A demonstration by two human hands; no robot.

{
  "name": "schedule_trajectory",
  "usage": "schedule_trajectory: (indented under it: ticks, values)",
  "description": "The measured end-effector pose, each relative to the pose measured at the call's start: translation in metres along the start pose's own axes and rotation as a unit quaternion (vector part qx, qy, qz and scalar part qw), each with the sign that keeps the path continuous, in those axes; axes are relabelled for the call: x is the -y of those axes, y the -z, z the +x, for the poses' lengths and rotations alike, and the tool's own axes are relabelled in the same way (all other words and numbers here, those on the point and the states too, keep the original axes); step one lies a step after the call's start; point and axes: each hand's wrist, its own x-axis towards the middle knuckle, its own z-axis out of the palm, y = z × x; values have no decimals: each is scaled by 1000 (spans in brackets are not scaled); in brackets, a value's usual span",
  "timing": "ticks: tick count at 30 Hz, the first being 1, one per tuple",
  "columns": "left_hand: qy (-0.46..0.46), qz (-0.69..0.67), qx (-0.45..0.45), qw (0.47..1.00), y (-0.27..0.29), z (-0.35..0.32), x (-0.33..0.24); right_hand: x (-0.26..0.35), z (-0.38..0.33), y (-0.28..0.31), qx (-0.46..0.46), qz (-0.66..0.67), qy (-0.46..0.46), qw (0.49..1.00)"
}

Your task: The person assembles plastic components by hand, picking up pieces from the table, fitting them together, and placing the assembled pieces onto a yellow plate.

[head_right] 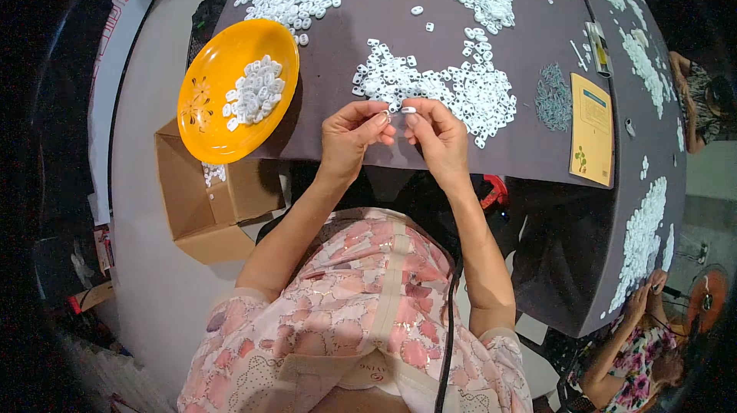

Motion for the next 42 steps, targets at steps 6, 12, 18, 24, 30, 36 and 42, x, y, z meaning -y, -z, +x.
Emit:
schedule_trajectory:
  ticks: [6, 12, 18, 24, 30, 36, 42]
  values:
    - [-17, 24, 6, 1000, -1, -1, 0, 2, -5, -11, -17, 58, -11, 998]
    - [-24, 26, 17, 999, -2, -1, 0, 1, -4, -10, 5, 52, -17, 999]
    - [-24, 22, 29, 999, -2, -1, -1, 5, -3, -12, 3, 25, -21, 999]
    - [-48, 74, 12, 996, -6, -3, -1, 0, -2, -11, 4, 25, -7, 1000]
    - [-46, 88, 2, 995, -7, -3, 0, -3, -1, -11, 11, 21, -7, 1000]
    - [-40, 95, 7, 995, -7, -3, -2, -2, -1, -10, 13, 32, -11, 999]
    - [-49, 92, 10, 994, -6, -2, 1, -2, -2, -13, 3, 12, 13, 1000]
